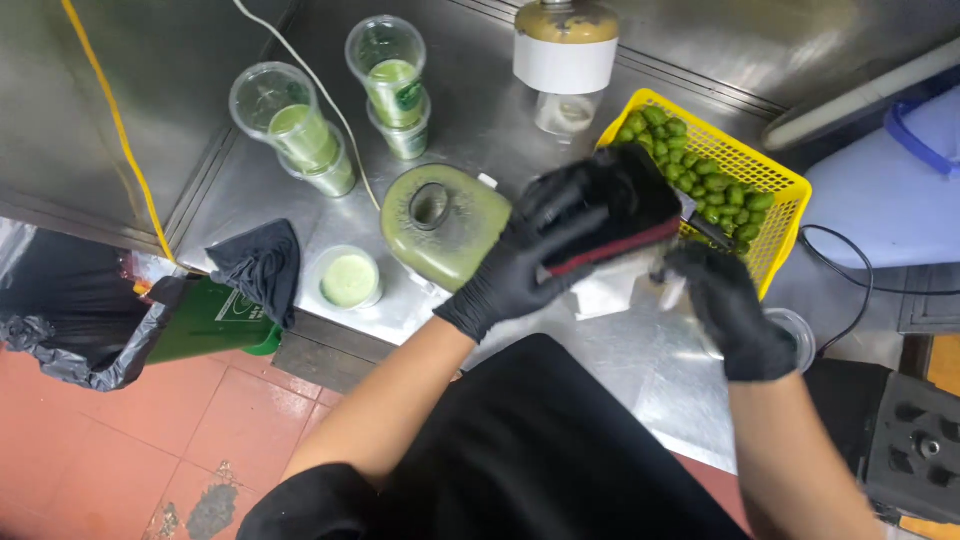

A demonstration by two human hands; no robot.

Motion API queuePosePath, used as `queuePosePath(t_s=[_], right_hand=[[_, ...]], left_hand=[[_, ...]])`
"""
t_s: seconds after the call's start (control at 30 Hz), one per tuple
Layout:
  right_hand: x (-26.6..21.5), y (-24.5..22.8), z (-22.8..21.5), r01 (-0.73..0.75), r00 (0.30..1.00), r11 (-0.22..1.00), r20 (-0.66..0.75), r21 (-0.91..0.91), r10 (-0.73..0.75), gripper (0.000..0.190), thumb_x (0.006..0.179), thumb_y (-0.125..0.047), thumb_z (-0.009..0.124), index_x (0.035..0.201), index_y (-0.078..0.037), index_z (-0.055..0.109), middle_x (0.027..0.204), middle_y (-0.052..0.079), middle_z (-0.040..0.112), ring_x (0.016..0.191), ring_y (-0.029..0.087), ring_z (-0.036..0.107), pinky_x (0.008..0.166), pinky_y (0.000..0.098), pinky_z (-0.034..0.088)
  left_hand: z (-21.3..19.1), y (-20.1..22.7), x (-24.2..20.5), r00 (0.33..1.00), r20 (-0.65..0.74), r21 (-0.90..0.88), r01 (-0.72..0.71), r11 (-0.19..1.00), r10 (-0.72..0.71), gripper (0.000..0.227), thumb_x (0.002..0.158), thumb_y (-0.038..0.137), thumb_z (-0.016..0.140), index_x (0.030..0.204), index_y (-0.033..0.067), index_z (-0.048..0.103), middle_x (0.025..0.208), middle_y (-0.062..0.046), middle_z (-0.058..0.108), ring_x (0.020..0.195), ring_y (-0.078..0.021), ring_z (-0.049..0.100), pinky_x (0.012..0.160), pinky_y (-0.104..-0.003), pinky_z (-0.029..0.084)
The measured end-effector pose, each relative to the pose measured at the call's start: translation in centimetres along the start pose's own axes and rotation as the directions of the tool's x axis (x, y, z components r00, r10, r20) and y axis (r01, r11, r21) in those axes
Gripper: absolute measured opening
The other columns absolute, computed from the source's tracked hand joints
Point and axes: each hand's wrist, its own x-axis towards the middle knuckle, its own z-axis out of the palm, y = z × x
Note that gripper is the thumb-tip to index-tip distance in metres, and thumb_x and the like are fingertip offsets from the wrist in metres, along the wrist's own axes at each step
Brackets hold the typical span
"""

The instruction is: The recorder picks several small green fruits from a yellow basket, places them in a blender, adds ice, blends the mixture, and pours the result into a cup.

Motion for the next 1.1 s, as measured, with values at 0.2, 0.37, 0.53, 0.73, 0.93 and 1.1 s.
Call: queuePosePath(t_s=[0.2, 0.37, 0.53, 0.73, 0.93, 1.1], right_hand=[[-7.1, 9.2, -4.4, 0.091, 0.995, 0.996, -0.038, 0.008, -0.09, 0.016, 0.089, 0.003, 0.059, 0.101, 0.005, 0.069, 0.101, 0.015, 0.072, 0.1, 0.026, 0.069, 0.095, 0.036, 0.052], [-8.8, 16.7, -8.4, 0.164, 0.978, 0.952, -0.083, -0.258, -0.191, 0.021, 0.089, 0.007, 0.06, 0.105, 0.0, 0.072, 0.104, 0.01, 0.072, 0.098, 0.02, 0.068, 0.088, 0.0276, 0.054], [-6.0, 19.8, -8.2, 0.11, 0.993, 0.993, -0.035, 0.039, -0.109, 0.02, 0.095, 0.004, 0.065, 0.114, -0.001, 0.068, 0.104, 0.004, 0.07, 0.089, 0.013, 0.066, 0.074, 0.0245, 0.05], [3.1, 19.4, -2.2, -0.226, 0.973, 0.863, 0.148, 0.451, 0.178, 0.016, 0.092, 0.001, 0.068, 0.107, -0.002, 0.07, 0.101, 0.002, 0.071, 0.091, 0.008, 0.065, 0.077, 0.0206, 0.049], [9.9, 15.7, 5.0, -0.144, 0.978, 0.912, 0.194, 0.383, 0.073, 0.02, 0.095, -0.012, 0.074, 0.107, 0.003, 0.071, 0.098, 0.009, 0.074, 0.093, 0.017, 0.067, 0.087, 0.0329, 0.052], [6.4, 10.5, 5.6, 0.015, 1.0, 0.966, -0.006, -0.258, -0.017, 0.036, 0.094, -0.027, 0.076, 0.116, 0.001, 0.071, 0.112, 0.009, 0.076, 0.105, 0.016, 0.07, 0.093, 0.0285, 0.051]], left_hand=[[7.3, 3.0, -3.6, 0.966, 0.203, 0.237, 0.107, 0.966, -0.157, 0.071, 0.088, 0.031, 0.078, 0.152, 0.0172, 0.049, 0.163, -0.02, 0.033, 0.153, -0.0461, 0.024, 0.123, -0.063, 0.022], [12.0, 4.4, -12.3, 0.917, 0.032, 0.064, 0.395, 0.916, -0.398, 0.066, 0.089, 0.02, 0.075, 0.15, 0.012, 0.052, 0.162, -0.018, 0.04, 0.154, -0.0423, 0.03, 0.124, -0.051, 0.03], [14.3, 1.5, -26.1, 0.62, -0.119, 0.12, 0.785, 0.608, -0.776, 0.048, 0.088, 0.016, 0.073, 0.134, 0.0062, 0.065, 0.144, -0.02, 0.057, 0.14, -0.0388, 0.046, 0.116, -0.045, 0.039], [12.3, -2.9, -37.3, 0.441, -0.188, 0.325, 0.871, 0.369, -0.877, 0.045, 0.086, 0.03, 0.075, 0.123, 0.0065, 0.071, 0.128, -0.021, 0.068, 0.123, -0.0387, 0.061, 0.108, -0.043, 0.047], [7.4, -5.4, -30.4, 0.304, -0.226, 0.168, 0.948, 0.27, -0.925, 0.063, 0.089, 0.04, 0.073, 0.141, 0.0074, 0.06, 0.14, -0.022, 0.061, 0.134, -0.0351, 0.056, 0.11, -0.042, 0.043], [6.0, -12.4, -29.5, 0.377, -0.273, 0.281, 0.911, 0.301, -0.885, 0.078, 0.09, 0.04, 0.074, 0.152, 0.004, 0.044, 0.154, -0.024, 0.046, 0.144, -0.0371, 0.042, 0.117, -0.044, 0.035]])
